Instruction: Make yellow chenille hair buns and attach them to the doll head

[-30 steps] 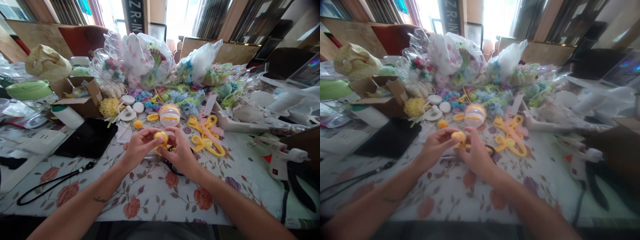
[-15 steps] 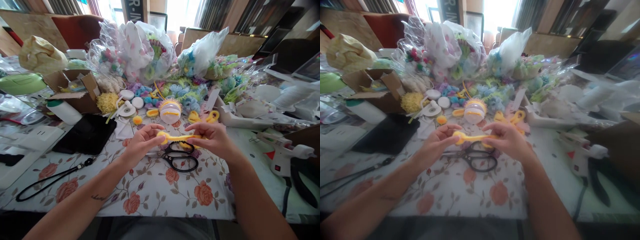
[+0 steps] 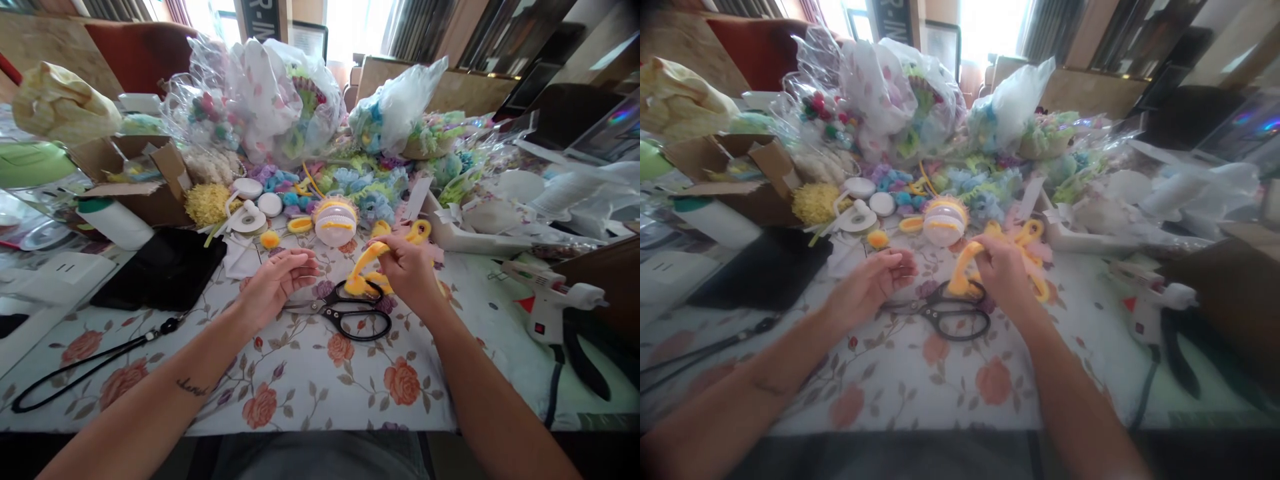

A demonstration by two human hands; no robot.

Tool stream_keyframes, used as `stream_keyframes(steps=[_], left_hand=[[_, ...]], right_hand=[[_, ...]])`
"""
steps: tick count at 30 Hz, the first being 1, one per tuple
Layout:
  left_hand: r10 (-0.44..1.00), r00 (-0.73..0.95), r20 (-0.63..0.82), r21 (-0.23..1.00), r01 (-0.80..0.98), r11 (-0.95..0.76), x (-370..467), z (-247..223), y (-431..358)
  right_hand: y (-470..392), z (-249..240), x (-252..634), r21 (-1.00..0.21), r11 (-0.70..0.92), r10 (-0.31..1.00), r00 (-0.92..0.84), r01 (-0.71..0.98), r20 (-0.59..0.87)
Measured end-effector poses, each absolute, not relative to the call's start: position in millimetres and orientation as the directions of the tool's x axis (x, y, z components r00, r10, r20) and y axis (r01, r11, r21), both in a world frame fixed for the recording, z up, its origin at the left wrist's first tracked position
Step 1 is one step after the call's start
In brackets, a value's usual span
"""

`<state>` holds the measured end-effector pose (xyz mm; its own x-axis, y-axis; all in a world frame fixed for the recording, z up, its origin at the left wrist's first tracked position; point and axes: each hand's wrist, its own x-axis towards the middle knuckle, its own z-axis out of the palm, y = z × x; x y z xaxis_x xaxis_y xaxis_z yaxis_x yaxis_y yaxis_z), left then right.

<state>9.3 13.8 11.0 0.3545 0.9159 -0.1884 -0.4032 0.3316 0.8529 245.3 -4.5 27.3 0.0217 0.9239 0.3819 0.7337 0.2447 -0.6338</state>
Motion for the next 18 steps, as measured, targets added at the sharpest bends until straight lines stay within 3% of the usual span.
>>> stream_keyframes(steps=[3, 6, 9, 13, 15, 18], left_hand=[[0.939, 0.325, -0.111, 0.928, -0.304, 0.215, 11, 13, 10], [0.929, 0.365, -0.057, 0.969, -0.203, 0.139, 12, 16, 7], [0.886, 0.463, -0.043, 0.997, -0.032, 0.065, 10, 14, 4], [0.783, 0.618, 0.075, 0.919, 0.261, -0.294, 9, 6, -2], [0.698, 0.706, 0.122, 0.836, 0.306, -0.455, 10, 0, -4], [0.619, 0.762, 0.187, 0.726, 0.318, -0.61, 15, -8, -6]], right_hand=[[-5, 32, 235, -0.7, 0.271, 0.939, -0.022, 0.661, 0.344], [1, 45, 226, -0.65, 0.343, 0.924, -0.116, 0.678, 0.366], [13, 69, 223, -0.443, 0.363, 0.881, -0.148, 0.82, 0.449], [27, 115, 233, -0.087, 0.267, 0.802, -0.171, 0.96, 0.572], [28, 136, 239, 0.021, 0.223, 0.769, -0.189, 0.975, 0.61], [21, 149, 244, 0.076, 0.215, 0.733, -0.213, 0.974, 0.646]])
